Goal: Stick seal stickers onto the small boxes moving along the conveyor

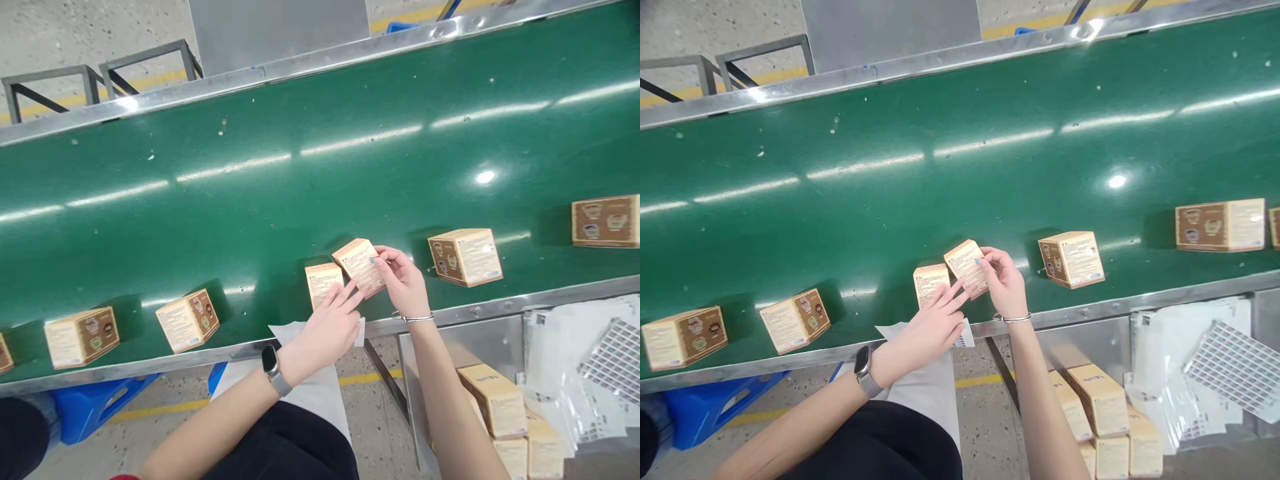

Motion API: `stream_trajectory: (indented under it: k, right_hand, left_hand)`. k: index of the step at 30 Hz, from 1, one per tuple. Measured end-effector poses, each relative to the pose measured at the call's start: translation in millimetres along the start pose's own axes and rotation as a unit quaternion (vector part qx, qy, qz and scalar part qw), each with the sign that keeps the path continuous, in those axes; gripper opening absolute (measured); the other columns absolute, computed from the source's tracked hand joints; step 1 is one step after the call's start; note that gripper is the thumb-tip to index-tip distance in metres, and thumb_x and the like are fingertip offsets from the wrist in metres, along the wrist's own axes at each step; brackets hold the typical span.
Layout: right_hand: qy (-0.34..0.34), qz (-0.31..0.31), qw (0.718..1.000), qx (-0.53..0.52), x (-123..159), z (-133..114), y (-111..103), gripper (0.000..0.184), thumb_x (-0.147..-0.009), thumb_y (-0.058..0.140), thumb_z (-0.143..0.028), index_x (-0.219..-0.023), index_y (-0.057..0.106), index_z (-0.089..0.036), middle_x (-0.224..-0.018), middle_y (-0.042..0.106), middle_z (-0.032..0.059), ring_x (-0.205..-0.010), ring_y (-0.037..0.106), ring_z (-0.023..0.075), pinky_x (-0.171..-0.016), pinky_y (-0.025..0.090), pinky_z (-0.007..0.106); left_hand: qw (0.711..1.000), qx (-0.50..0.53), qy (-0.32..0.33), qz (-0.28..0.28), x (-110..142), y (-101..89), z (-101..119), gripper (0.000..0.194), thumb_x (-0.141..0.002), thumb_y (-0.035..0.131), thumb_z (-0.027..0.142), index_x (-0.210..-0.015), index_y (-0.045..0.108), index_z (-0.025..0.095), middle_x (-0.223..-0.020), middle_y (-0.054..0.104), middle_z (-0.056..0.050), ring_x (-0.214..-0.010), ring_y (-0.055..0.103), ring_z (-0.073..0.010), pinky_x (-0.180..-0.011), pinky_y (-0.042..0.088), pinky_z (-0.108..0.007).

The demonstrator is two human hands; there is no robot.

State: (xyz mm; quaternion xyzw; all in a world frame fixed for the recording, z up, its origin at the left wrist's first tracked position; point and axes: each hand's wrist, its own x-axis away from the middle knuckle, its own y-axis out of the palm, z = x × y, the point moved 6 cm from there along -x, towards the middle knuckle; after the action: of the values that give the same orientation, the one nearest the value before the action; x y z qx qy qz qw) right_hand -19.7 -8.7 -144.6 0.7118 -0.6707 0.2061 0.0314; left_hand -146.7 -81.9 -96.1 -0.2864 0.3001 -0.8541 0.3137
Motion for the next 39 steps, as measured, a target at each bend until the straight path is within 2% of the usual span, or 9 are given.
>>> stream_trajectory:
  k: [9, 16, 22, 24, 27, 30, 34, 36, 39]
  right_hand:
    - [-0.020, -0.004, 0.998, 0.056, -5, 1, -19, 0.023, -0.088, 0.059, -0.046, -0.086, 0.059, -0.023, -0.114, 0.064, 0.0103, -0.100, 0.064, 0.0224, -0.088, 0.051, 0.041]
    - [-0.056, 0.090, 0.982, 0.156, -3, -8, -31, 0.022, -0.086, 0.060, -0.045, -0.083, 0.056, -0.023, -0.104, 0.068, 0.0105, -0.096, 0.065, 0.0239, -0.083, 0.053, 0.042]
    - [0.098, 0.096, 0.990, -0.017, -30, 24, -57, 0.057, -0.059, 0.081, -0.048, -0.103, 0.054, -0.024, -0.102, 0.067, 0.0069, -0.089, 0.069, 0.0233, -0.084, 0.057, 0.045]
    - [0.121, 0.081, 0.989, -0.018, -33, 18, -69, 0.050, -0.066, 0.074, -0.054, -0.101, 0.056, -0.023, -0.102, 0.068, 0.0090, -0.093, 0.070, 0.0262, -0.085, 0.056, 0.049]
    - [0.010, 0.051, 0.994, 0.101, -22, -22, -78, 0.048, -0.079, 0.066, -0.052, -0.117, 0.056, -0.024, -0.121, 0.065, 0.0127, -0.114, 0.063, 0.0305, -0.097, 0.050, 0.054]
    - [-0.193, -0.129, 0.904, 0.359, 8, -62, -44, 0.075, -0.076, 0.074, -0.041, -0.141, 0.042, -0.025, -0.145, 0.051, 0.0143, -0.140, 0.040, 0.0379, -0.112, 0.032, 0.064]
    - [-0.307, -0.278, 0.734, 0.538, 37, -54, 7, 0.105, -0.070, 0.075, -0.019, -0.155, 0.014, -0.019, -0.151, 0.044, 0.0202, -0.142, 0.034, 0.0421, -0.113, 0.019, 0.072]
    - [-0.324, -0.292, 0.711, 0.551, 37, -46, 27, 0.108, -0.071, 0.072, -0.016, -0.156, 0.005, -0.015, -0.146, 0.049, 0.0225, -0.137, 0.043, 0.0401, -0.113, 0.023, 0.070]
    - [-0.346, -0.285, 0.725, 0.523, 30, -45, 58, 0.105, -0.078, 0.067, -0.022, -0.156, -0.002, -0.014, -0.144, 0.051, 0.0219, -0.133, 0.049, 0.0367, -0.114, 0.028, 0.065]
  left_hand:
    - [1.000, -0.016, 0.012, 0.013, -15, -4.7, 11, 0.037, -0.100, 0.038, 0.018, -0.081, 0.070, 0.012, -0.152, 0.044, -0.010, -0.148, 0.024, -0.0269, -0.121, 0.029, -0.045]
    - [1.000, -0.019, 0.024, 0.003, -28, -2.5, 17, 0.035, -0.099, 0.040, 0.017, -0.082, 0.071, 0.011, -0.151, 0.044, -0.013, -0.148, 0.025, -0.0286, -0.120, 0.031, -0.046]
    - [0.999, 0.022, 0.042, 0.010, -39, -2.4, 22, 0.034, -0.098, 0.040, 0.016, -0.078, 0.067, 0.012, -0.152, 0.044, -0.014, -0.147, 0.028, -0.0279, -0.120, 0.029, -0.046]
    - [0.996, 0.067, 0.051, 0.020, -34, -9.2, 25, 0.033, -0.099, 0.039, 0.016, -0.080, 0.065, 0.013, -0.150, 0.046, -0.014, -0.144, 0.035, -0.0262, -0.118, 0.032, -0.043]
    - [0.984, 0.179, 0.005, -0.008, -12, -18.5, 22, 0.029, -0.099, 0.040, 0.020, -0.078, 0.060, 0.016, -0.111, 0.071, -0.010, -0.110, 0.065, -0.0222, -0.092, 0.050, -0.033]
    - [0.941, 0.313, -0.111, -0.066, 24, -17.4, 9, 0.033, -0.098, 0.039, 0.027, -0.067, 0.046, 0.019, -0.060, 0.054, 0.003, -0.056, 0.053, -0.0124, -0.055, 0.039, -0.024]
    - [0.837, 0.486, -0.251, -0.004, 73, -15.3, -20, 0.034, -0.097, 0.038, 0.038, -0.068, 0.041, 0.019, -0.062, 0.041, 0.005, -0.055, 0.038, -0.0095, -0.051, 0.030, -0.022]
    - [0.784, 0.547, -0.290, 0.036, 91, -16.3, -33, 0.028, -0.093, 0.043, 0.041, -0.078, 0.049, 0.018, -0.068, 0.046, 0.004, -0.060, 0.042, -0.0102, -0.054, 0.033, -0.021]
    - [0.739, 0.591, -0.309, 0.091, 110, -27.7, -46, 0.023, -0.084, 0.057, 0.040, -0.095, 0.057, 0.019, -0.076, 0.054, 0.002, -0.066, 0.051, -0.0123, -0.059, 0.040, -0.021]
